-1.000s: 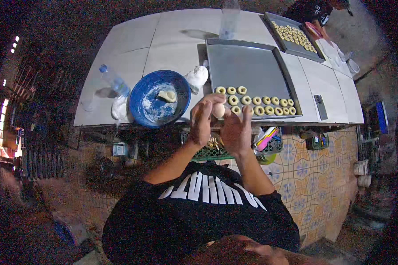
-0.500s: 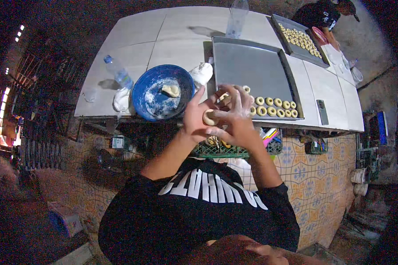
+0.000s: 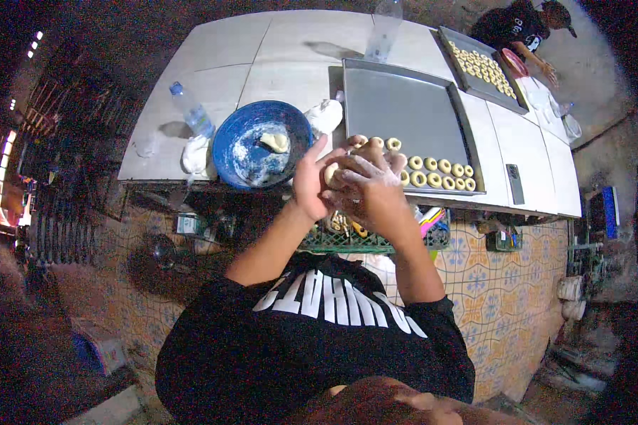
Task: The person rubs flour onto their hands, shapes pieces of dough into rings by hand, and places them onto a metal baking tray.
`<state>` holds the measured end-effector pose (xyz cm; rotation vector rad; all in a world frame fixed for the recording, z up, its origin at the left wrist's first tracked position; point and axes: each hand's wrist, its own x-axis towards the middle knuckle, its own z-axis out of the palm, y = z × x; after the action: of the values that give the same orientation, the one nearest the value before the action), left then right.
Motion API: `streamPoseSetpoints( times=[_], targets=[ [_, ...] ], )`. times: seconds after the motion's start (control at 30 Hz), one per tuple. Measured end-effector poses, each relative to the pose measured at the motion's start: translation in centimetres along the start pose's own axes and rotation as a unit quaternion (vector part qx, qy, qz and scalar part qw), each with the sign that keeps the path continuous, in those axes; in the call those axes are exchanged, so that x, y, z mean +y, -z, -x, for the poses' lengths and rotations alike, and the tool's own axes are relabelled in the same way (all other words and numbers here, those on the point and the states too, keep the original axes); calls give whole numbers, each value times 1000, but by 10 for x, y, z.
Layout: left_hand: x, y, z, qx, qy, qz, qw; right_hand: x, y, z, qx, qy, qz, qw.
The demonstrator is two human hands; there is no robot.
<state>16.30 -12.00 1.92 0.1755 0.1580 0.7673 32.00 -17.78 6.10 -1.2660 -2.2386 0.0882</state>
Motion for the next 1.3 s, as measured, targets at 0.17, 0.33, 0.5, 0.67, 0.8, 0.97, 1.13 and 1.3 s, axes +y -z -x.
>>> streamPoseSetpoints(
  times=[0.17,0.33,0.5,0.67,0.8,0.97,1.13,1.3],
  targets=[
    [2,3,1,14,-42,-19,999,-5,4,2,-2,24,-39,999],
    [-5,0,2,40,-94,-112,988,4,-11,6,-13,-106,-302,947],
    [-10,-4,7,107,-225,-462,851,25,-34,22,59,-245,-751,610],
    [-6,0,15,32,-207,-558,803,32,-42,37,68,-288,-769,566],
    [-3,7,9,38,-73,-294,952,20,-31,34,5,-182,-556,811],
    [-11,15,0,10,83,-18,996,2,-10,14,-101,-125,-273,948],
    [-12,27,-1,31,105,55,992,-3,-1,-6,-64,-110,-83,988],
    [-12,41,-9,-177,125,162,963,5,-1,-7,-36,-133,-135,981]
  ],
)
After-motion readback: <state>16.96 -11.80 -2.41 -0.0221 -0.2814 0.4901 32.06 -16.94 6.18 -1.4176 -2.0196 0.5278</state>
